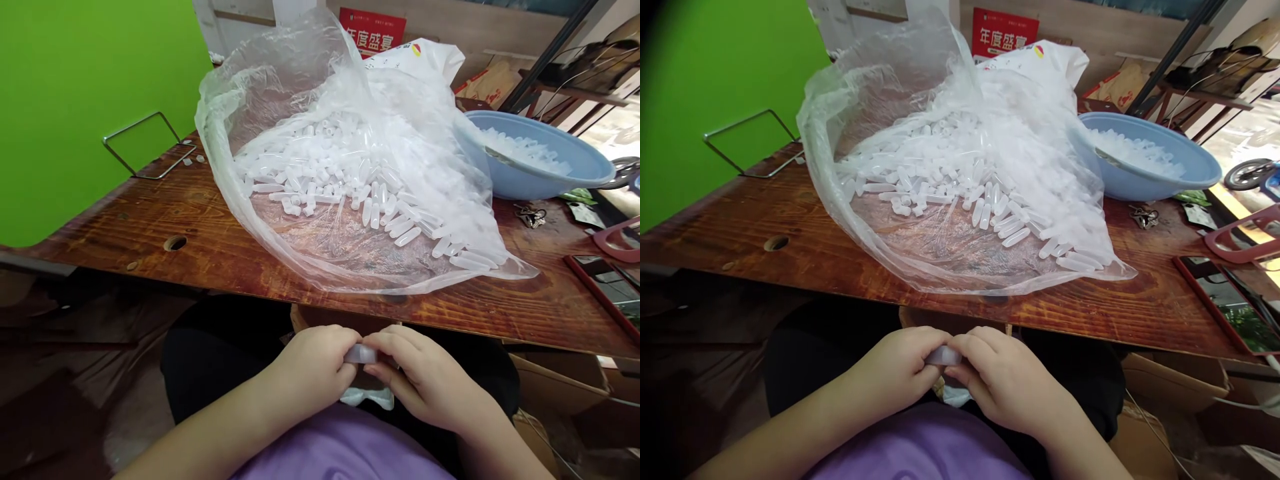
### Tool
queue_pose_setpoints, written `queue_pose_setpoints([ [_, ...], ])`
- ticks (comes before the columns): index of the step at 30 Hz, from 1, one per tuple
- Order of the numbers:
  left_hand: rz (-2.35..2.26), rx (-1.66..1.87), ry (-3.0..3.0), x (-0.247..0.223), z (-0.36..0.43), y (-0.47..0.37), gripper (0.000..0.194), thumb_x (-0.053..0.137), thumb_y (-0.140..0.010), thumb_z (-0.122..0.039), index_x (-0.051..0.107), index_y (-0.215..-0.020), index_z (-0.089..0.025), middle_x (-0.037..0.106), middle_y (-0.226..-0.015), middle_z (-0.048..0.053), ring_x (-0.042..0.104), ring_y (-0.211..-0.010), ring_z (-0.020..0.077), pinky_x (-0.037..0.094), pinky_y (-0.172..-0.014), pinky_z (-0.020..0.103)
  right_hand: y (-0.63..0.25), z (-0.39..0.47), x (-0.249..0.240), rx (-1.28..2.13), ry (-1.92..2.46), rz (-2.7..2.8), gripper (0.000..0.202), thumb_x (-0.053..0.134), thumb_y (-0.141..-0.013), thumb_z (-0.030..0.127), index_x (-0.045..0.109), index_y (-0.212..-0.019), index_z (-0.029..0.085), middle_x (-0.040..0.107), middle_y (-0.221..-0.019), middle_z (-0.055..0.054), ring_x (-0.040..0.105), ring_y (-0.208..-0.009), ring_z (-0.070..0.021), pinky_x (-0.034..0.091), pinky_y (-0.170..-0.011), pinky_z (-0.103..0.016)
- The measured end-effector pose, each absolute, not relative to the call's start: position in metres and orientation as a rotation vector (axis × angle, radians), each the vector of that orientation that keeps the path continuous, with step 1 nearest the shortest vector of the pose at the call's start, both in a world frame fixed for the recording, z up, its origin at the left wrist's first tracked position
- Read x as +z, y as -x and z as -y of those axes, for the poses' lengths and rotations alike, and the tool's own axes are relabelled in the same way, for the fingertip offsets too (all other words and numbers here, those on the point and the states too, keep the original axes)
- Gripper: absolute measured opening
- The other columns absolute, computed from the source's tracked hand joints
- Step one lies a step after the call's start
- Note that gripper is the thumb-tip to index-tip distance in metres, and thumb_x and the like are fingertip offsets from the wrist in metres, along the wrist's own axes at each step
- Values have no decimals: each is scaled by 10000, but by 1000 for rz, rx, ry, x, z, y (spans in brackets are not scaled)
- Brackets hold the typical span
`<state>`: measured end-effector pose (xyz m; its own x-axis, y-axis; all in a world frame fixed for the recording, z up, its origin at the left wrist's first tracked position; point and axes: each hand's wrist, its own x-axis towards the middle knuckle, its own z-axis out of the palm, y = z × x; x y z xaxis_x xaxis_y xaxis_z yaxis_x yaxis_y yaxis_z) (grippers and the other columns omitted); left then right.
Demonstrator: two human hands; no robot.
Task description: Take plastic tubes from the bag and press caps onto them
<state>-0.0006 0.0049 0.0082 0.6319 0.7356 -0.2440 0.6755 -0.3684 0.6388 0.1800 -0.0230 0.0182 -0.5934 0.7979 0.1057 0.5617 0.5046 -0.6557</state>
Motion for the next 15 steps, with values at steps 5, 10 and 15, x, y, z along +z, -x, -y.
queue_pose_setpoints([
  [5, -1154, 41, -2319, 3, -2, 0, 177, 419, -791, -127, 588, -788, -177, 602, -738, 30, 568, -700, 193, 431, -632, 296, -175, 26, 13, 635, 1141, 2360, 168, 385, -910, 241, 529, -899, 156, 580, -747, -66, 516, -660, -169, 434, -563, -274],
  [10, -1155, -38, -2480, 2, 0, -1, 163, 428, -819, -120, 585, -831, -165, 585, -752, 51, 564, -704, 218, 455, -626, 327, -170, 28, 2, 761, 1209, 2211, 149, 401, -896, 247, 523, -848, 175, 577, -709, -38, 526, -640, -147, 437, -573, -256],
  [15, -1183, -152, -2460, 1, -4, -5, 148, 446, -832, -114, 590, -836, -151, 601, -780, 76, 589, -746, 249, 482, -659, 362, -168, 33, -1, 906, 1347, 2121, 145, 407, -893, 220, 546, -890, 179, 610, -752, -29, 568, -656, -137, 458, -586, -241],
])
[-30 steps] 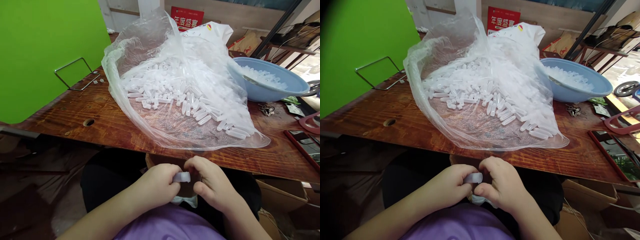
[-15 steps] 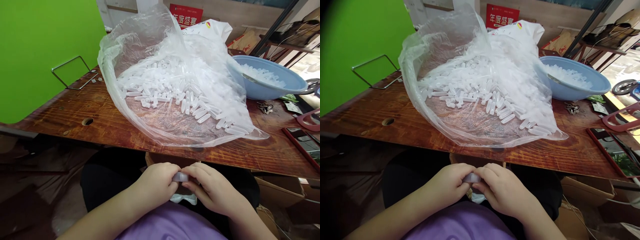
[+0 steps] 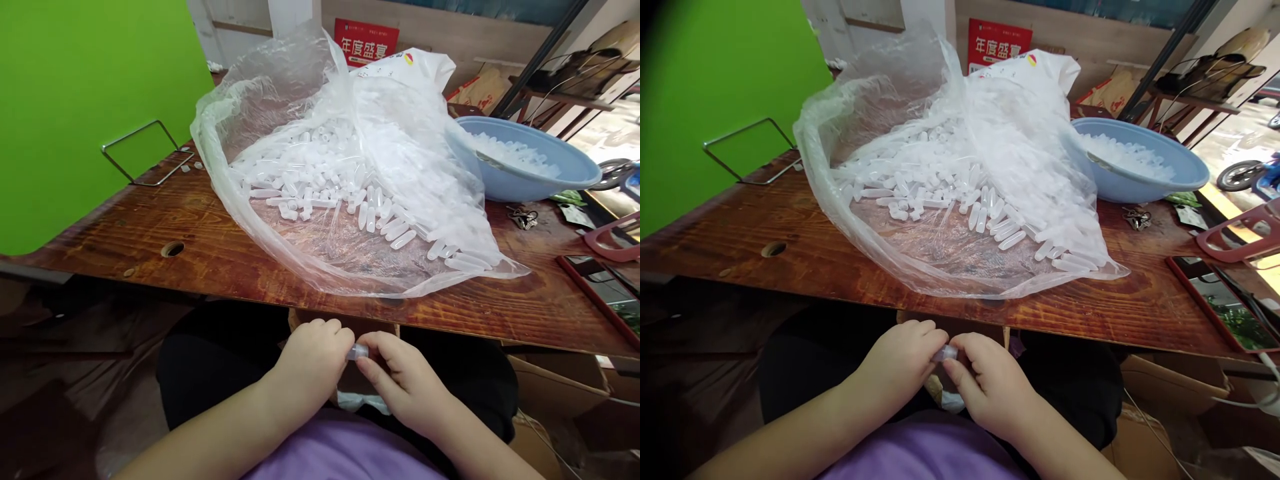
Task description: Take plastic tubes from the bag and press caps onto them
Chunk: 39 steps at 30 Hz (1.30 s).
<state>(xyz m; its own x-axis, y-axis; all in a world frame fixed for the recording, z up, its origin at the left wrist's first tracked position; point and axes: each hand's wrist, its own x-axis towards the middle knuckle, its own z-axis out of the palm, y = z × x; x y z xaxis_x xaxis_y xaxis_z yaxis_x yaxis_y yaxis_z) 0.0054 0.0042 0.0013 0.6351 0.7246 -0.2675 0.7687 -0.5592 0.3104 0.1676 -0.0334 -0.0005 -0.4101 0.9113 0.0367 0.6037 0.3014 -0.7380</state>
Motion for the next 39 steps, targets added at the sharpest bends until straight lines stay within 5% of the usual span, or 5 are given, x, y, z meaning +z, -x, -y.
queue_pose_setpoints([
  [8, -1233, -286, -2291, -8, -6, -19, 657, 649, -727, -172, 377, -1321, -103, 564, -1128, 184, 565, -968, 325, 484, -777, 430, -211, -37, 37, -129, 1640, 2268, 255, 373, -897, 189, 570, -1057, 164, 593, -911, -114, 554, -852, -238, 446, -729, -339],
  [12, -1092, -111, -2265, 6, -7, -5, 517, 590, -794, -238, 448, -1280, -135, 572, -1146, 149, 558, -1011, 290, 465, -856, 434, -229, -96, 33, -372, 1992, 2553, 263, 433, -805, 56, 603, -998, 111, 575, -1014, -166, 517, -929, -291, 422, -726, -349],
  [20, -984, 734, -2502, 29, -26, 15, 310, 378, -903, -223, 542, -1145, -120, 570, -1152, 129, 525, -1077, 214, 430, -943, 349, -203, -78, 37, -196, 1573, 2826, 166, 468, -863, 141, 588, -968, 97, 623, -911, -127, 567, -891, -257, 424, -780, -355],
  [30, -1274, 666, -2372, 11, -38, 31, 425, 311, -895, -160, 347, -1314, -96, 590, -1172, 153, 584, -1021, 257, 493, -831, 417, -146, -71, 59, 849, 1205, 2336, 202, 486, -893, 318, 511, -1043, 186, 640, -786, -1, 599, -664, -118, 452, -589, -213],
  [39, -1145, 591, -1774, 20, -11, 51, 221, 406, -903, -318, 525, -1069, -234, 637, -1024, 0, 596, -927, 154, 460, -818, 249, -81, -181, 41, 79, 1498, 2779, 268, 471, -837, 129, 597, -1068, 180, 544, -1048, -132, 541, -972, -261, 425, -727, -315],
])
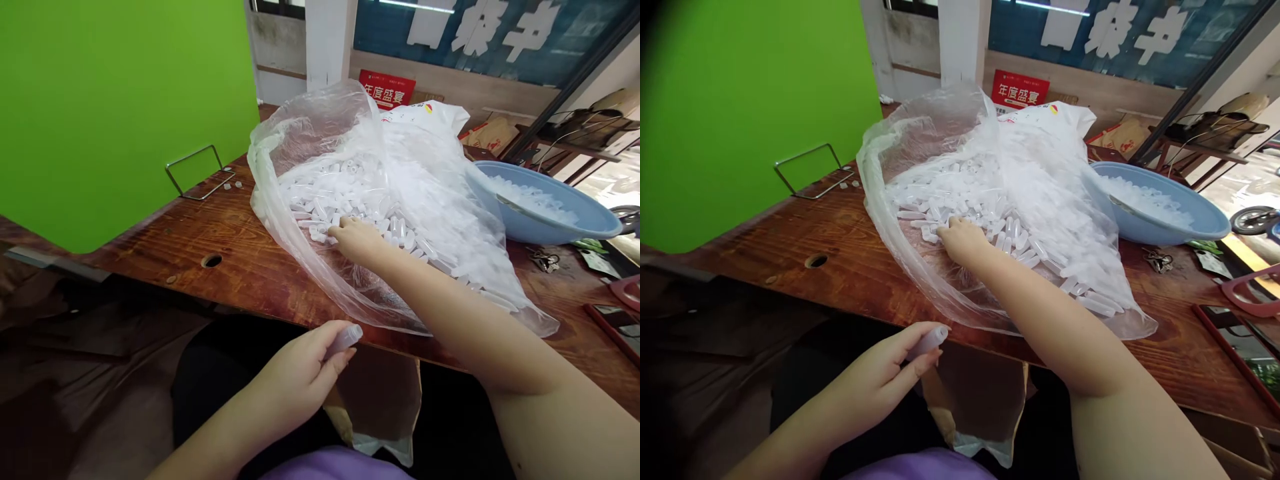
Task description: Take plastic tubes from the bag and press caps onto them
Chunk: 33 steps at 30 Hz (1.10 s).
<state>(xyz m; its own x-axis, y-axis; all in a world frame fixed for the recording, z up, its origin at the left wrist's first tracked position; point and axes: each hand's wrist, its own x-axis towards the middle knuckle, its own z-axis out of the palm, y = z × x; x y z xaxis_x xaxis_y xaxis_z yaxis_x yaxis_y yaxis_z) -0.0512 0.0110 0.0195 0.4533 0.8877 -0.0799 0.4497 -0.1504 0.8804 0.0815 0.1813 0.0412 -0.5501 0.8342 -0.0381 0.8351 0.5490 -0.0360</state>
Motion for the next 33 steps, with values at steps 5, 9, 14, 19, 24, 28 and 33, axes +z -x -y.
queue_pose_setpoints([
  [5, -1100, 598, -1612, 13, -7, 62, 220, 412, -904, -358, 500, -1072, -246, 629, -953, -17, 587, -869, 145, 446, -774, 247, -87, -172, 25, -164, -1565, -2737, 187, 511, -827, 200, 597, -982, 140, 550, -1020, -130, 554, -933, -232, 422, -775, -300],
  [9, -1053, 601, -1599, 9, -8, 59, 194, 425, -897, -342, 520, -1021, -226, 613, -913, -10, 568, -841, 145, 437, -760, 249, -104, -161, 25, -188, -1812, -2691, 308, 481, -821, 195, 471, -1125, 144, 511, -1117, -121, 540, -975, -205, 420, -802, -284],
  [14, -1065, 610, -1702, 13, -10, 46, 191, 405, -894, -316, 538, -959, -196, 581, -925, 20, 534, -824, 147, 426, -763, 254, -101, -170, 26, -263, -1992, -2573, 447, 479, -839, 418, 423, -1184, 139, 513, -1148, -164, 559, -960, -261, 438, -754, -338],
  [19, -1089, 546, -1754, 13, -6, 43, 170, 374, -893, -285, 516, -921, -195, 564, -860, 11, 514, -793, 146, 416, -720, 250, -85, -174, 27, -409, -1869, -2569, 248, 522, -834, 308, 549, -1005, 130, 608, -1018, -151, 586, -901, -260, 434, -696, -314],
  [24, -1158, 507, -1666, 7, -2, 47, 154, 393, -875, -267, 501, -804, -183, 513, -727, -16, 470, -674, 127, 390, -618, 230, -95, -118, 47, -558, -1768, -2738, 197, 421, -883, 278, 526, -1004, 163, 631, -864, -57, 590, -766, -177, 427, -636, -264],
  [28, -1013, 581, -1458, 5, -4, 39, 148, 477, -847, -296, 546, -827, -167, 561, -786, 10, 513, -742, 145, 416, -679, 234, -111, -53, 50, -997, -1511, -3216, 180, 411, -899, 245, 539, -1014, 193, 607, -827, -28, 571, -774, -141, 440, -697, -255],
  [33, -732, 622, -1254, 9, -7, 25, 138, 585, -774, -268, 593, -772, -130, 572, -751, 19, 526, -747, 159, 431, -681, 247, -123, -10, 25, -1341, -1266, -3545, 99, 503, -882, 230, 532, -974, 210, 579, -835, -27, 547, -795, -129, 449, -736, -253],
])
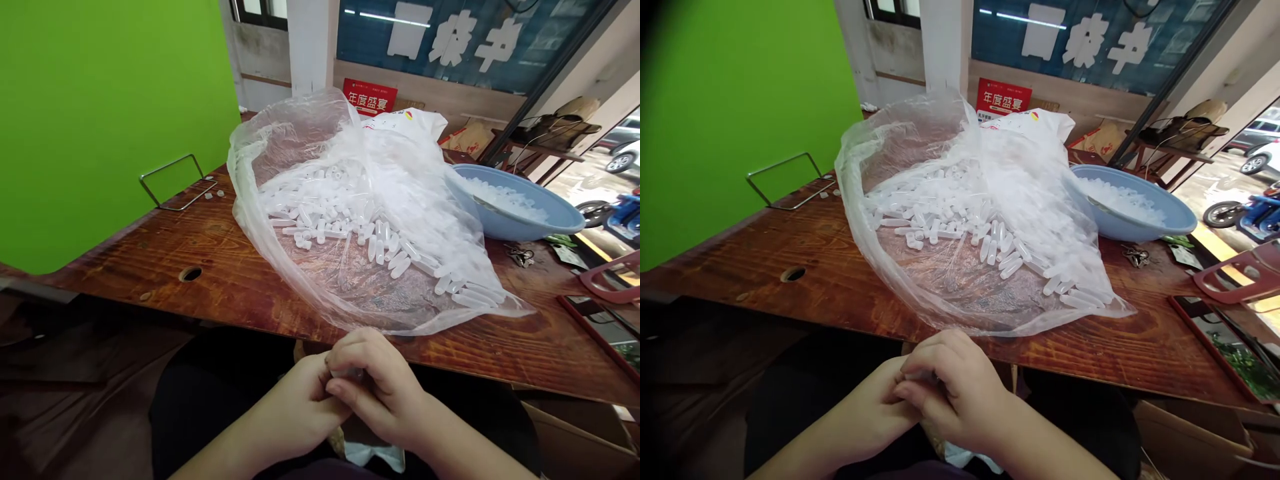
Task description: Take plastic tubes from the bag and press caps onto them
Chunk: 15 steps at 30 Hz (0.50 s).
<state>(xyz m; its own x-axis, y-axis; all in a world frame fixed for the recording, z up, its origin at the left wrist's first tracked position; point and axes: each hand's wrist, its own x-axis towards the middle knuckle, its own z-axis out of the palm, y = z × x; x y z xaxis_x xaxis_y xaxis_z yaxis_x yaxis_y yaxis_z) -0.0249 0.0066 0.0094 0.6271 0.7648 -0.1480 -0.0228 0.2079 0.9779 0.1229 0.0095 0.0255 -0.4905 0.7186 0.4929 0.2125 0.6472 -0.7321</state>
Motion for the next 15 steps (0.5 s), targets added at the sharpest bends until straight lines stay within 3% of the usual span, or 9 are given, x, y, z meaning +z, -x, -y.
queue_pose_setpoints([
  [5, -687, 520, -1057, 7, -6, 18, 168, 652, -696, -249, 555, -660, -117, 477, -627, -25, 404, -593, 83, 334, -567, 200, -135, 0, 6, 875, 643, 1846, 291, 498, -896, 286, 506, -1186, 267, 589, -849, -29, 546, -801, -143, 458, -729, -276],
  [9, -637, 443, -907, 6, -8, 15, 151, 615, -593, -174, 478, -541, -137, 363, -470, -70, 271, -443, 39, 210, -451, 196, -141, 2, 1, 1157, 635, 1639, 209, 570, -855, 332, 598, -1056, 284, 614, -848, -20, 570, -800, -144, 464, -739, -281],
  [11, -608, 377, -909, 8, -9, 15, 144, 581, -552, -133, 445, -505, -145, 373, -446, -70, 279, -421, 38, 201, -438, 202, -144, 2, 2, 1275, 599, 1582, 194, 587, -839, 360, 620, -1006, 266, 638, -866, -28, 589, -825, -153, 472, -748, -287],
  [15, -707, 276, -1097, 8, -8, 15, 125, 572, -614, -155, 463, -554, -142, 350, -498, -70, 270, -461, 47, 197, -441, 202, -152, -1, 11, 1214, 614, 1786, 219, 546, -857, 402, 623, -961, 224, 678, -877, -47, 620, -851, -158, 468, -775, -288],
])
